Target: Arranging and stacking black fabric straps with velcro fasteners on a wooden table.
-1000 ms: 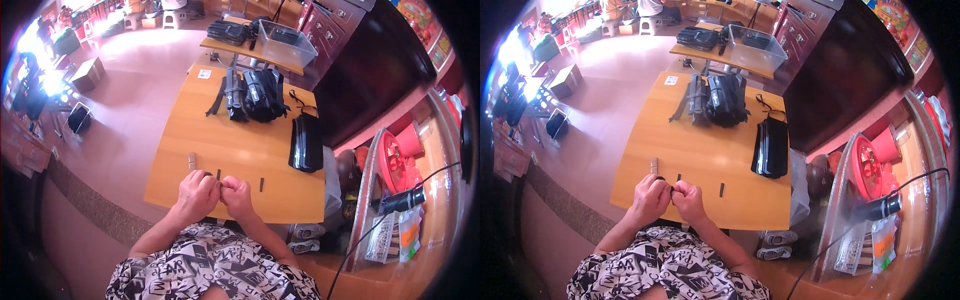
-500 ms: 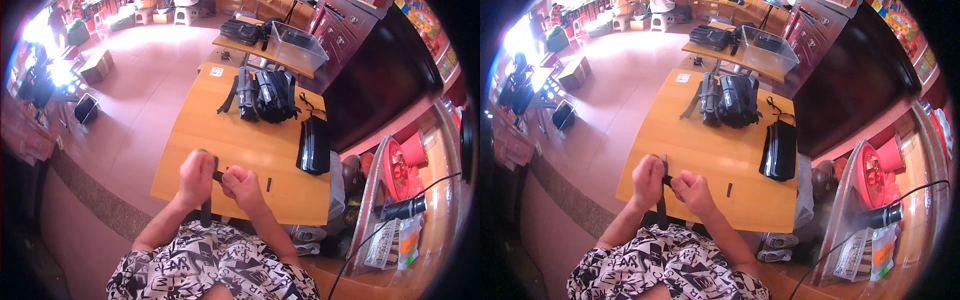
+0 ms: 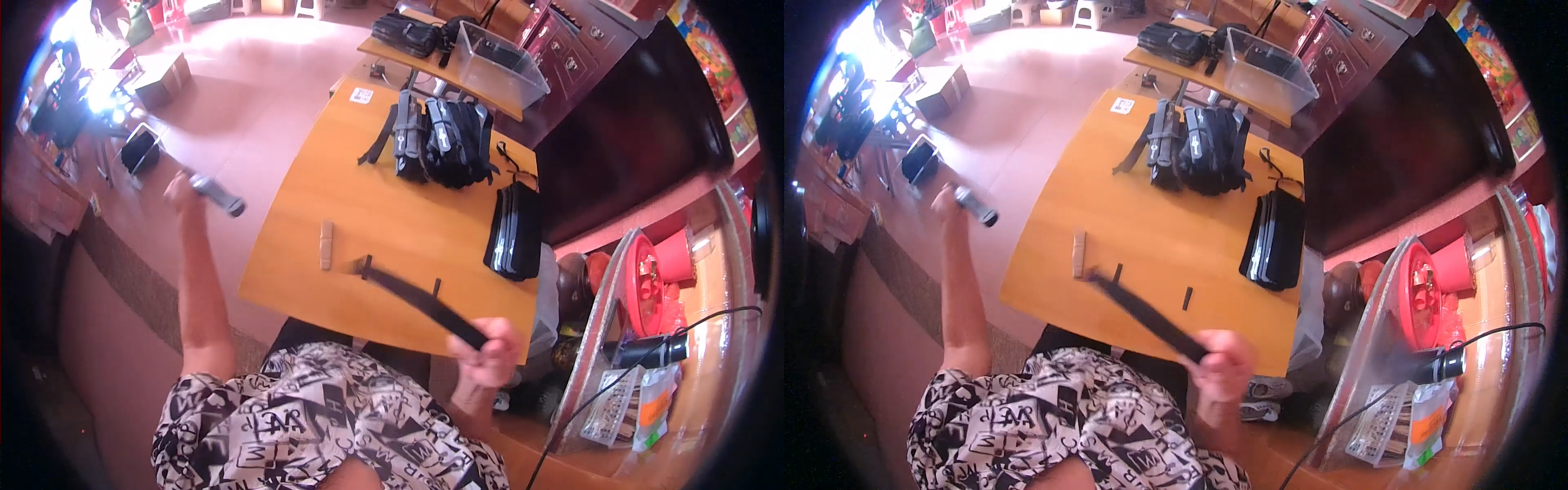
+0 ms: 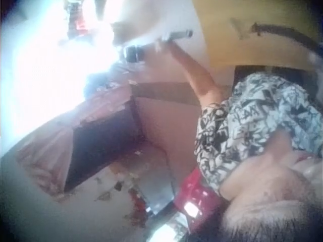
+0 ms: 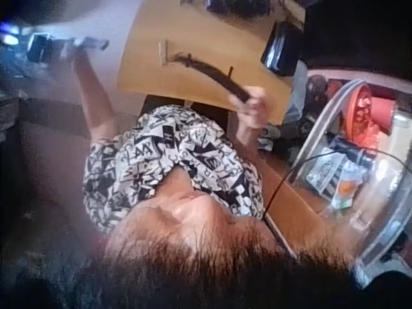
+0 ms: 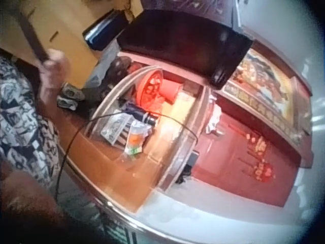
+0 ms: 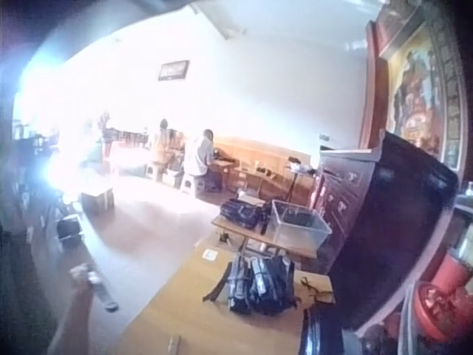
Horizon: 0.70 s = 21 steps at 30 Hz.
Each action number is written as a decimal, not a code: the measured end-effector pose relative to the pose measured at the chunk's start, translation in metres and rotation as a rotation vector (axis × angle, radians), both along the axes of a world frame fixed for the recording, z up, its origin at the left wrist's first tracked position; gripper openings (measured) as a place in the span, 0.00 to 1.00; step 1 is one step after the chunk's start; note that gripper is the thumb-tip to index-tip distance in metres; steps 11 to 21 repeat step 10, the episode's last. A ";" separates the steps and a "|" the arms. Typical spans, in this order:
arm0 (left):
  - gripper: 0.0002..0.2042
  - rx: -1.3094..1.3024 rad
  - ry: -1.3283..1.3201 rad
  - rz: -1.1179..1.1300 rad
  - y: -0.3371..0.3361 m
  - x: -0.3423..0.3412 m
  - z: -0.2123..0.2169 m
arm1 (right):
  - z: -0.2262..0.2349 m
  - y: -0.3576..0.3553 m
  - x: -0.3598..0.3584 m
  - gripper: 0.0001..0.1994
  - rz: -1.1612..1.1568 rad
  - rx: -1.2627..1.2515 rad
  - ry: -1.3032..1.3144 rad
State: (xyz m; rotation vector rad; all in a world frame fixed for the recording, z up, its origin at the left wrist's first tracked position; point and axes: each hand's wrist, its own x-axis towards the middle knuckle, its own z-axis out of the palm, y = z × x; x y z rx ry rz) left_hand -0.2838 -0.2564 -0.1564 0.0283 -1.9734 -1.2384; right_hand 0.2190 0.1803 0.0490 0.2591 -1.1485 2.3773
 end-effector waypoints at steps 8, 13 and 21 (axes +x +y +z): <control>0.07 0.838 -0.211 -0.372 0.121 0.121 0.105 | -0.099 0.098 -0.010 0.15 -0.666 0.386 -1.077; 0.08 0.769 -0.241 -0.420 0.120 0.127 0.102 | -0.121 0.099 -0.008 0.15 -0.751 0.715 -1.173; 0.08 0.769 -0.241 -0.420 0.120 0.127 0.102 | -0.121 0.099 -0.008 0.15 -0.751 0.715 -1.173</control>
